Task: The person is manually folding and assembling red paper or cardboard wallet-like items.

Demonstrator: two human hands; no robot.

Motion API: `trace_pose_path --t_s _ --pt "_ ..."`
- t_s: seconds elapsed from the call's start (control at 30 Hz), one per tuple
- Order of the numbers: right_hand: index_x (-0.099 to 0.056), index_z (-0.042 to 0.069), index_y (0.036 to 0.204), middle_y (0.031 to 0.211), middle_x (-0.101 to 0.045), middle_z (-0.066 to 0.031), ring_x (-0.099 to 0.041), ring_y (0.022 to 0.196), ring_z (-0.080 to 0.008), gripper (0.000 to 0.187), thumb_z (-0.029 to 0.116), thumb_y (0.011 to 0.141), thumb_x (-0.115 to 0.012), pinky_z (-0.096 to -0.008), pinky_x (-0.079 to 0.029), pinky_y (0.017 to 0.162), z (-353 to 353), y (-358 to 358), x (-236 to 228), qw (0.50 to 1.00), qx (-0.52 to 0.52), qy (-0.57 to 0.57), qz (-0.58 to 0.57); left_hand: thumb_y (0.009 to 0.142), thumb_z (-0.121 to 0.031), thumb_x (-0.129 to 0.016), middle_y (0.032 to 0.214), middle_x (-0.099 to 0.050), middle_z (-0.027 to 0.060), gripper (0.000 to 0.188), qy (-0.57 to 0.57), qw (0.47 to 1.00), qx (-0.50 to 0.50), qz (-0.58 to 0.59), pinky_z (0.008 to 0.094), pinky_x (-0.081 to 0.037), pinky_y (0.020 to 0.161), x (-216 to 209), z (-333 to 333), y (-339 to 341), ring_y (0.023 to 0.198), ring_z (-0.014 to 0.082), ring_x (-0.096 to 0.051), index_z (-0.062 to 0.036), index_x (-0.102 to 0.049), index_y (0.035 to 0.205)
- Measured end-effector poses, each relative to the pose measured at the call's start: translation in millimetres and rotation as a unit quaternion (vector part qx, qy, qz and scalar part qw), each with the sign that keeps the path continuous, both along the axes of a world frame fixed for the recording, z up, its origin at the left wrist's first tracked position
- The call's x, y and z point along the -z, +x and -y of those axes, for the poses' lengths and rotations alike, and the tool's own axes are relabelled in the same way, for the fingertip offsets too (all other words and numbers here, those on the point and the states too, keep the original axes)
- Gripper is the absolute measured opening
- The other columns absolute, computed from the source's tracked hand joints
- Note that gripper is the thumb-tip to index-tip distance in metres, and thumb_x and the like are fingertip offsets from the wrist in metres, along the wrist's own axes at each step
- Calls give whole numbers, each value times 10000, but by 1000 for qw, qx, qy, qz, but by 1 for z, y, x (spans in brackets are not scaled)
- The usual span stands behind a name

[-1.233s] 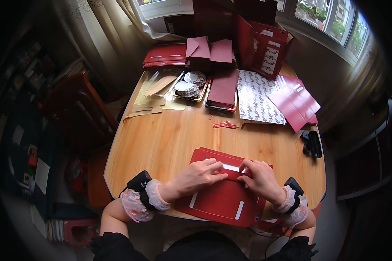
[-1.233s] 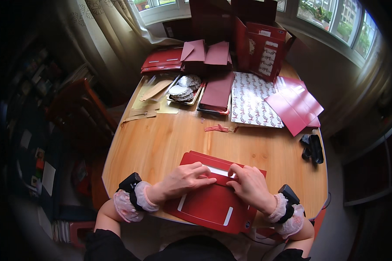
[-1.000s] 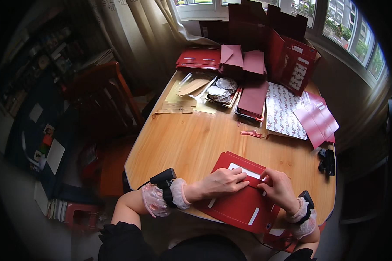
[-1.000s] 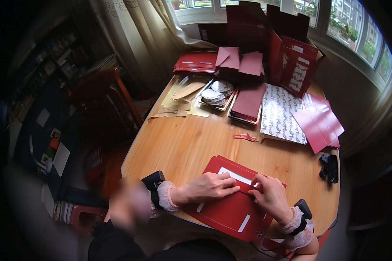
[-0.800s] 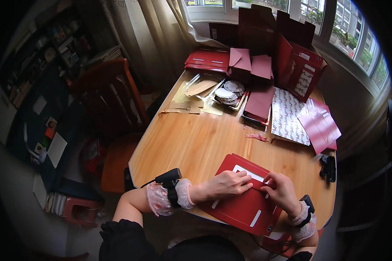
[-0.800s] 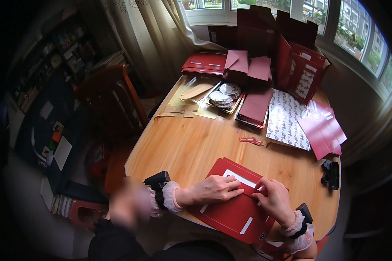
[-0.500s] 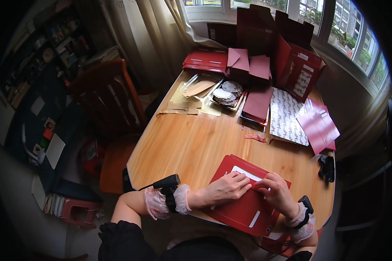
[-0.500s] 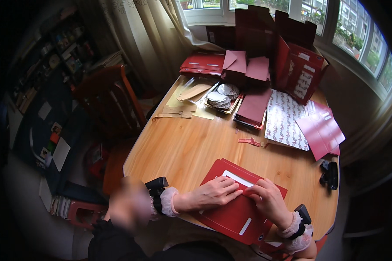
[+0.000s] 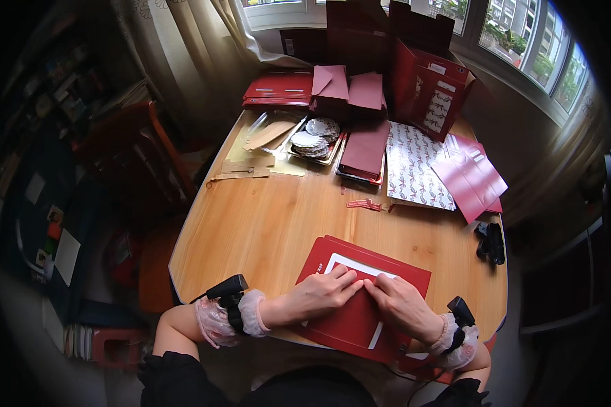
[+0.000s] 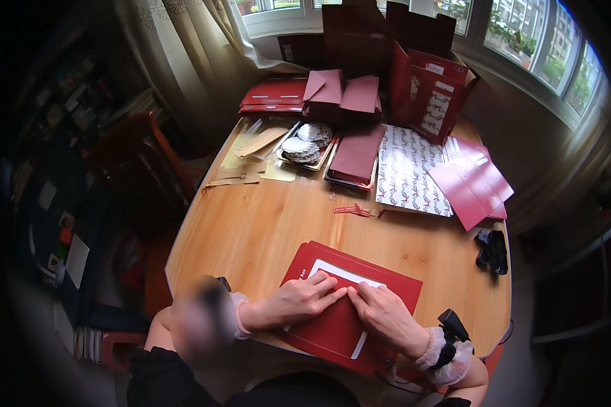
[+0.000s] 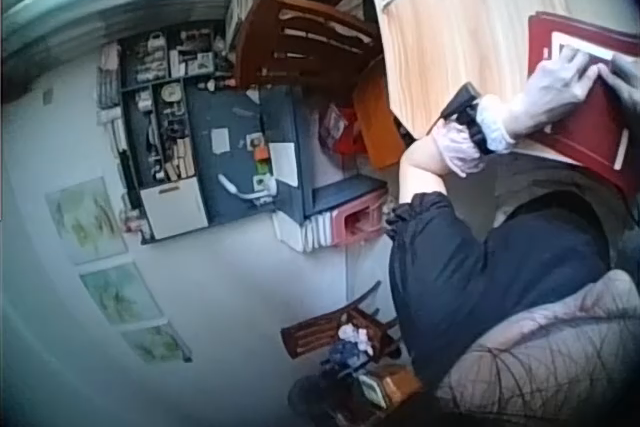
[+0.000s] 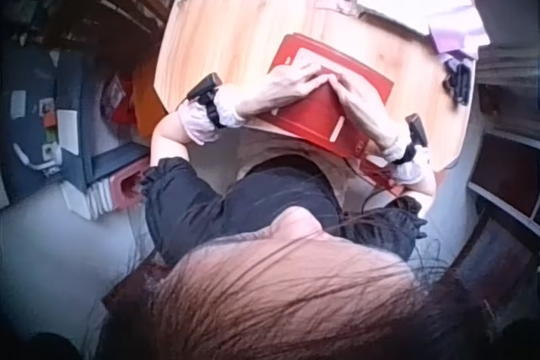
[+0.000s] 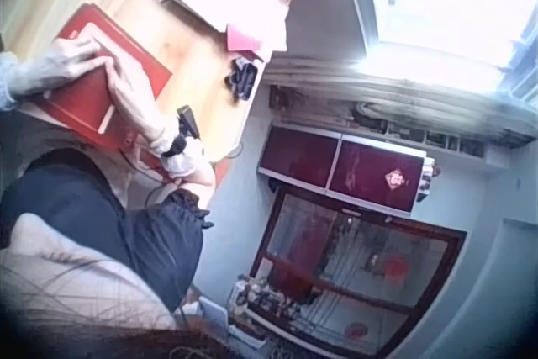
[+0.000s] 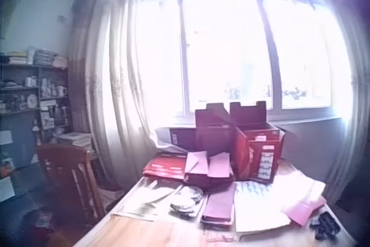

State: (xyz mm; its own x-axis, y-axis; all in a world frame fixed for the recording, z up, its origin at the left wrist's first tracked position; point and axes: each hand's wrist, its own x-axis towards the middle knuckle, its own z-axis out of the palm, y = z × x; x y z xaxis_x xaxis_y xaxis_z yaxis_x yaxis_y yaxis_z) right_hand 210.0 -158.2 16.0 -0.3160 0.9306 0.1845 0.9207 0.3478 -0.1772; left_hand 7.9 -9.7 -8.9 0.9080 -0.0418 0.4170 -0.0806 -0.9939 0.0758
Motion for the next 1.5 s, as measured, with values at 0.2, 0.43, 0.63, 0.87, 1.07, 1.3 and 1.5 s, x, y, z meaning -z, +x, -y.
trace_pose_path --t_s 0.2,0.43,0.63,0.87,1.07,1.3,1.5 --pt "-680 -109 1136 1040 -608 -125 -607 928 -194 353 102 863 -606 -311 -496 783 10 -19 -5 972 -10 38 234 871 -76 -629 1064 -609 101 419 10 1000 -16 -8 273 -603 589 0 3 0 1027 243 -643 16 -661 1279" --pt "-687 -69 998 908 -573 -119 -601 792 -188 229 77 833 -625 -316 -454 672 21 -26 -2 975 50 -1 215 847 -73 -635 1039 -621 103 413 45 999 -25 -14 267 -603 588 -2 5 -2 1007 247 -649 35 -686 1243" --pt "-665 -90 1154 883 -586 -88 -605 779 -183 333 69 865 -618 -318 -464 689 23 -20 0 975 85 5 204 846 -89 -631 1077 -647 130 416 57 998 -34 12 254 -609 606 1 6 3 1003 248 -658 66 -680 1229" --pt "-659 -95 1166 950 -601 -128 -609 838 -249 343 41 858 -595 -350 -481 739 4 -2 -16 988 88 3 129 881 -97 -590 1169 -628 180 453 29 997 -65 14 299 -621 797 11 10 8 1094 293 -626 123 -627 1276" --pt "-671 -89 1081 956 -598 -146 -605 880 -262 278 29 840 -599 -365 -500 774 4 -2 -14 992 102 -10 73 892 -126 -568 1174 -626 208 495 45 994 -103 -11 370 -510 1034 14 19 2 1124 313 -620 145 -606 1305" --pt "-665 -109 1086 952 -587 -168 -586 878 -294 292 9 827 -600 -393 -504 798 10 3 -10 985 136 -33 98 870 -110 -586 1153 -649 240 461 108 985 -132 -29 361 -566 976 9 22 2 1120 321 -641 168 -635 1235" --pt "-669 -106 1059 949 -587 -152 -583 883 -277 280 31 826 -599 -373 -495 784 10 -3 -14 979 116 -22 167 873 -114 -594 1118 -672 237 453 137 980 -142 -12 352 -571 972 13 24 2 1083 319 -665 170 -642 1222"
